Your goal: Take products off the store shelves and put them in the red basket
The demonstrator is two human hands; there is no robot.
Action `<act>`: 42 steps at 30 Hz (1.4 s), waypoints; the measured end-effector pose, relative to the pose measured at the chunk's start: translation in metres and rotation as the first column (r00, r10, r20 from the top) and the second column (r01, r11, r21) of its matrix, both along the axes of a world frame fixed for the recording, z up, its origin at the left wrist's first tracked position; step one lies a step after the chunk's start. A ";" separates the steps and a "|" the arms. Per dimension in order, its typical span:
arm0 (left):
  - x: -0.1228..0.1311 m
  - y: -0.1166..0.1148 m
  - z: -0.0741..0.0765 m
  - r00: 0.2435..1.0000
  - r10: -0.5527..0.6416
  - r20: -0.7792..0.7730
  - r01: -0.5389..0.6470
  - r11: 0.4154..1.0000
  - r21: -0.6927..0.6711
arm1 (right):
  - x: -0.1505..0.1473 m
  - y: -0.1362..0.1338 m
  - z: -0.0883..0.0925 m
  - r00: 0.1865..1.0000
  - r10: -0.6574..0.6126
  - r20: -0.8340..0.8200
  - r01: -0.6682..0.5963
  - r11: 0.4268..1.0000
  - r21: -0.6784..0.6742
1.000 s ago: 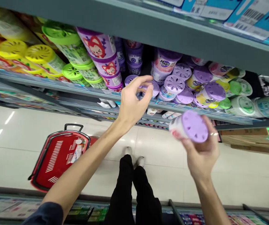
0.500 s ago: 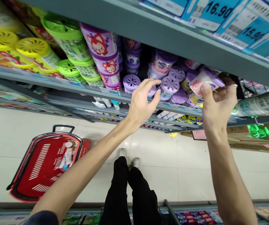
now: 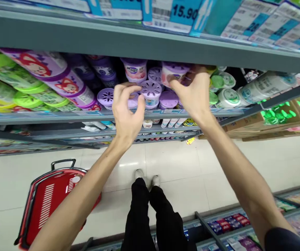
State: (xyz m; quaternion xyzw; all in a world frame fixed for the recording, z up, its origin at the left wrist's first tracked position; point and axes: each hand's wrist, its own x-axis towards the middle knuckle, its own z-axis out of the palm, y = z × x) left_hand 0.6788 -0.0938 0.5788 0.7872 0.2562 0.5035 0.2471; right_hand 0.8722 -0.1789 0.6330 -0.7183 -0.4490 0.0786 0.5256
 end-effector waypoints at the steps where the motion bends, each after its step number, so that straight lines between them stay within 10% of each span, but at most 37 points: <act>1: -0.001 -0.005 -0.001 1.000 0.017 0.013 -0.017 1.000 0.014 | -0.007 -0.007 -0.002 1.000 -0.004 -0.008 0.004 1.000 0.003; 13: -0.030 -0.030 -0.017 0.979 -0.195 0.064 0.182 0.969 0.166 | -0.086 -0.093 -0.062 0.988 0.141 -0.056 -0.123 0.960 0.251; 27: -0.083 -0.050 -0.175 0.926 -0.376 -0.017 0.375 0.918 0.126 | -0.110 -0.102 -0.223 0.955 0.268 0.125 -0.293 0.914 0.279; 34: -0.107 -0.034 -0.117 0.967 -0.252 -0.036 0.250 0.912 0.324 | -0.079 -0.124 -0.170 0.959 0.214 0.184 -0.264 0.909 0.323; 42: -0.160 0.023 -0.069 0.996 0.079 -0.051 -0.042 0.858 0.513 | -0.035 -0.074 -0.113 0.959 0.109 0.262 -0.243 0.790 0.563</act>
